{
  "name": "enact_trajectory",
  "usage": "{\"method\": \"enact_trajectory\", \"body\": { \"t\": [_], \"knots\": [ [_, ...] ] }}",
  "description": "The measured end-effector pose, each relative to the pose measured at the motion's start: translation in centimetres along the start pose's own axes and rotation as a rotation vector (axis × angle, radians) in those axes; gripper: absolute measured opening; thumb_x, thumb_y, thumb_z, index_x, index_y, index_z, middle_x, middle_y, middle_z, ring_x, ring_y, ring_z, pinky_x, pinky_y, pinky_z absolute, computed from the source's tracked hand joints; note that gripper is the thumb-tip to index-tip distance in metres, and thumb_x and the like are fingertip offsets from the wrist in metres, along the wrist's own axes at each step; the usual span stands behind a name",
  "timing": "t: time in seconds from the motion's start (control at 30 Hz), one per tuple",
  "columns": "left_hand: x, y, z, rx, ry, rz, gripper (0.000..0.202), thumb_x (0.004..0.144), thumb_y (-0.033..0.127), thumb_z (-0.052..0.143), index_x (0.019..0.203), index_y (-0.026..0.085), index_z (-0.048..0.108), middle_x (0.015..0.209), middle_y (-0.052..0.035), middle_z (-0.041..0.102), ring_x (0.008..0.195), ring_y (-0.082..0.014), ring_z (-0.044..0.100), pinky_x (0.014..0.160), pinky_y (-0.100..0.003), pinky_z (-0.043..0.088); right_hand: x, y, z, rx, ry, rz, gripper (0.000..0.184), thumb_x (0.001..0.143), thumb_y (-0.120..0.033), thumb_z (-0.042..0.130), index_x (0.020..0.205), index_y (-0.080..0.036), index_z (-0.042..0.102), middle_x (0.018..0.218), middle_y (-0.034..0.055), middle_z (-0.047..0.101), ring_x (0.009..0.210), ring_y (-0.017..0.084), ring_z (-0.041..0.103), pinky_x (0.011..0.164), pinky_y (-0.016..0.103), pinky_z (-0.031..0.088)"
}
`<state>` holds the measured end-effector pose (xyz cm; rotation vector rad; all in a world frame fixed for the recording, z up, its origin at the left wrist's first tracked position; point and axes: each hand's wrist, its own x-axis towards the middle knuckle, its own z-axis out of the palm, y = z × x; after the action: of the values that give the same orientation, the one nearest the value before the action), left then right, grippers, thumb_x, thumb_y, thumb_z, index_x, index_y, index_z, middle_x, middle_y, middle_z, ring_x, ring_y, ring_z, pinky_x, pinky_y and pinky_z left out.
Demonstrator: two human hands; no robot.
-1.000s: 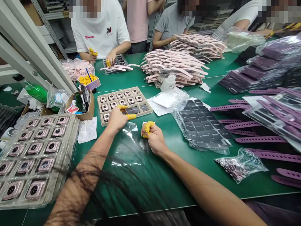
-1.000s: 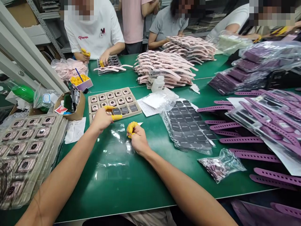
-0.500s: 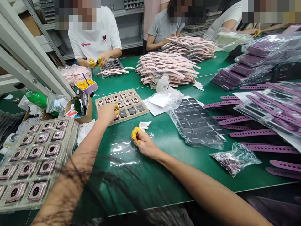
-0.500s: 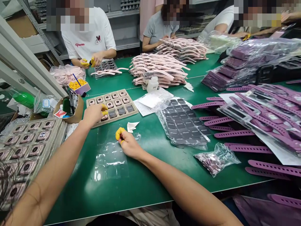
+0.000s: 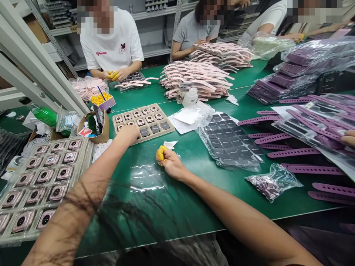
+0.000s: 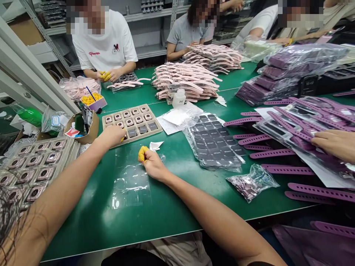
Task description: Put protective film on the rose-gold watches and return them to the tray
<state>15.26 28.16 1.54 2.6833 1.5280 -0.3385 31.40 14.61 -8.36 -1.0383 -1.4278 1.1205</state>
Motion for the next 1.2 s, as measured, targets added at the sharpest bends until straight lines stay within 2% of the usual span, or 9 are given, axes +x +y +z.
{"method": "enact_trajectory", "body": {
  "t": [0.17,0.3,0.37,0.43,0.53,0.63,0.77,0.97,1.2],
  "knots": [
    [-0.6,-0.3,1.8,-0.118,0.137,-0.065,0.026,0.086,0.001,0.051,0.098,0.007,0.074,0.108,-0.0223,0.071,0.113,-0.0345,0.065,0.100,-0.044,0.048,-0.3,-0.5,0.0,-0.062,0.002,-0.061,0.010,0.067,-0.017,0.044,0.066,-0.026,0.047,0.066,-0.0018,0.050,0.062,0.016,0.047,0.060,0.031,0.042],
    [-3.0,0.4,3.8,-0.250,0.333,-0.207,0.032,0.095,0.011,0.044,0.119,0.007,0.065,0.118,-0.0229,0.067,0.118,-0.0332,0.062,0.102,-0.045,0.047,0.6,-2.2,-2.1,-0.274,0.111,-0.180,0.018,0.082,-0.025,0.058,0.097,-0.028,0.069,0.099,0.0053,0.063,0.100,0.025,0.057,0.095,0.046,0.046],
    [-5.0,1.6,5.3,-0.501,0.456,-0.240,0.033,0.100,0.021,0.041,0.125,0.011,0.059,0.120,-0.0197,0.066,0.116,-0.0295,0.062,0.102,-0.043,0.048,2.3,-3.0,-3.8,-0.536,0.182,-0.262,0.033,0.090,-0.035,0.056,0.121,-0.026,0.067,0.126,0.0113,0.057,0.121,0.028,0.050,0.109,0.049,0.038],
    [-7.2,3.1,7.0,-0.986,0.553,-0.167,0.028,0.099,0.029,0.046,0.120,0.015,0.059,0.116,-0.0149,0.068,0.110,-0.0252,0.065,0.102,-0.040,0.049,4.7,-3.1,-5.4,-0.819,0.143,-0.272,0.044,0.096,-0.041,0.049,0.134,-0.022,0.062,0.143,0.0160,0.047,0.134,0.030,0.042,0.115,0.050,0.032],
    [-9.7,4.9,9.0,-1.458,0.484,-0.039,0.026,0.097,0.038,0.053,0.113,0.018,0.056,0.114,-0.0094,0.068,0.102,-0.0199,0.069,0.101,-0.037,0.051,8.2,-1.9,-7.0,-1.106,-0.026,-0.151,0.042,0.099,-0.041,0.044,0.133,-0.028,0.065,0.157,0.0124,0.035,0.145,0.032,0.029,0.119,0.052,0.022],
    [-10.5,5.4,9.8,-1.784,0.344,-0.050,0.034,0.091,0.045,0.063,0.111,0.018,0.055,0.114,-0.0074,0.065,0.098,-0.0194,0.072,0.103,-0.038,0.051,10.0,0.1,-7.4,-1.179,-0.095,-0.023,0.038,0.099,-0.036,0.043,0.121,-0.027,0.073,0.159,0.0117,0.036,0.144,0.034,0.031,0.114,0.056,0.026],
    [-10.2,5.2,9.5,-1.850,0.248,-0.120,0.040,0.086,0.047,0.070,0.111,0.017,0.058,0.109,-0.0073,0.066,0.097,-0.0208,0.072,0.100,-0.037,0.051,10.1,1.9,-7.2,-1.198,-0.026,0.040,0.047,0.102,-0.033,0.030,0.121,-0.019,0.071,0.158,0.0179,0.035,0.142,0.035,0.034,0.105,0.057,0.035],
    [-10.0,5.4,9.3,-1.905,0.254,-0.179,0.038,0.084,0.045,0.073,0.108,0.018,0.061,0.105,-0.0064,0.067,0.086,-0.0171,0.070,0.089,-0.031,0.056,9.4,0.4,-6.2,-1.229,0.058,-0.100,0.044,0.102,-0.038,0.036,0.131,-0.022,0.065,0.165,0.0153,0.020,0.149,0.034,0.022,0.112,0.056,0.026],
    [-9.9,5.5,9.3,-1.954,0.248,-0.198,0.030,0.082,0.037,0.075,0.103,0.018,0.063,0.099,-0.0061,0.068,0.084,-0.0169,0.069,0.086,-0.032,0.058,9.7,-0.3,-2.6,-1.295,-0.228,-0.166,0.049,0.103,-0.043,0.035,0.139,-0.020,0.058,0.161,0.0194,0.030,0.142,0.035,0.031,0.109,0.053,0.029]
  ]
}}
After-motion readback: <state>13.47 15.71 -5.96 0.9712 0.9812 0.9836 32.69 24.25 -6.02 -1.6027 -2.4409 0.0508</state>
